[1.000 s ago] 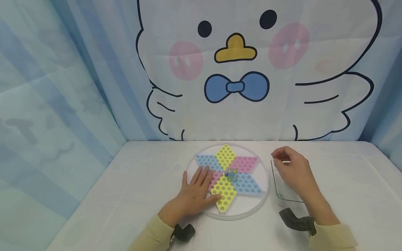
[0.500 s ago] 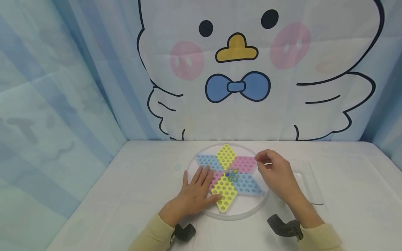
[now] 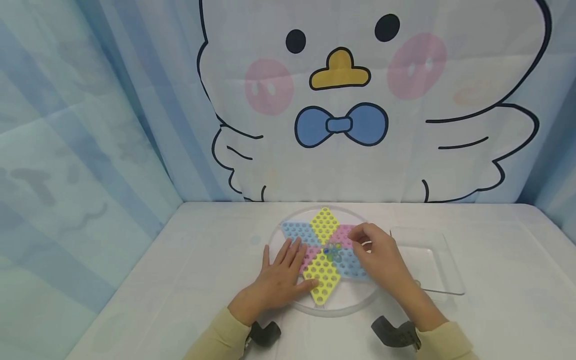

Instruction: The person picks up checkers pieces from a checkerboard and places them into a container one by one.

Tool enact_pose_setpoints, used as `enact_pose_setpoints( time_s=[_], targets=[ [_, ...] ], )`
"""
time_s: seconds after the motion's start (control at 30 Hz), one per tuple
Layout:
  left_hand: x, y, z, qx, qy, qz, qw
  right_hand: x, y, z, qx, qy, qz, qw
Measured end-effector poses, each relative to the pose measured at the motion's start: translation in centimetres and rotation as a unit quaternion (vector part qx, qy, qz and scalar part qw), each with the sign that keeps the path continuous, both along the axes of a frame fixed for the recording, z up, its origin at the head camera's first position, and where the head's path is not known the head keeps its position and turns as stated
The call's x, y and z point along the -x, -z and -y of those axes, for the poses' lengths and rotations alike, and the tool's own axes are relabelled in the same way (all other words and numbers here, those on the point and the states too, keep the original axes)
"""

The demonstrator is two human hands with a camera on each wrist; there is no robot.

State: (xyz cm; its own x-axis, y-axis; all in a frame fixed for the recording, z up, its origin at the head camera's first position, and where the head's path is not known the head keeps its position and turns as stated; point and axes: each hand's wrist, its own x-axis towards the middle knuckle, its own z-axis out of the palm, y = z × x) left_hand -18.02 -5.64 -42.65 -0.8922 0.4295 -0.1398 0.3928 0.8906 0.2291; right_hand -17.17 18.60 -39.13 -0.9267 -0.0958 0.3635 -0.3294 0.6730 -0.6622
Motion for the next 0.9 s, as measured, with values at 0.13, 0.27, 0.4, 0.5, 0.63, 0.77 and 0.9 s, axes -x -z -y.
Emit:
enact_pose_setpoints(
  time_s=[0.13, 0.27, 0.4, 0.5, 0.63, 0.77, 0.9],
  targets=[
    [0.0, -0.1, 0.0, 0.001, -0.001, -0.001, 1.0000, 0.1, 0.5, 0.5, 0.001, -0.009, 0.000, 1.0000],
    [0.0, -0.1, 0.0, 0.004, -0.001, 0.000, 1.0000, 0.3, 0.9, 1.0, 0.003, -0.014, -0.006, 0.9999],
    [0.0, 0.0, 0.0, 0.007, -0.002, 0.000, 1.0000, 0.3, 1.2, 1.4, 0.008, -0.021, -0.007, 0.9997],
    [0.0, 0.0, 0.0, 0.005, -0.001, -0.001, 1.0000, 0.3, 1.5, 1.5, 0.013, -0.027, -0.002, 0.9995],
    [0.0, 0.1, 0.0, 0.003, -0.001, -0.005, 1.0000, 0.3, 2.0, 1.8, 0.019, -0.034, 0.012, 0.9992],
    [0.0, 0.2, 0.0, 0.006, 0.000, -0.009, 0.9999, 0.3, 2.4, 2.0, 0.015, -0.029, 0.026, 0.9991],
    [0.0, 0.0, 0.0, 0.005, 0.000, -0.008, 1.0000, 0.4, 2.7, 2.1, 0.010, -0.022, 0.025, 0.9994]
  ],
)
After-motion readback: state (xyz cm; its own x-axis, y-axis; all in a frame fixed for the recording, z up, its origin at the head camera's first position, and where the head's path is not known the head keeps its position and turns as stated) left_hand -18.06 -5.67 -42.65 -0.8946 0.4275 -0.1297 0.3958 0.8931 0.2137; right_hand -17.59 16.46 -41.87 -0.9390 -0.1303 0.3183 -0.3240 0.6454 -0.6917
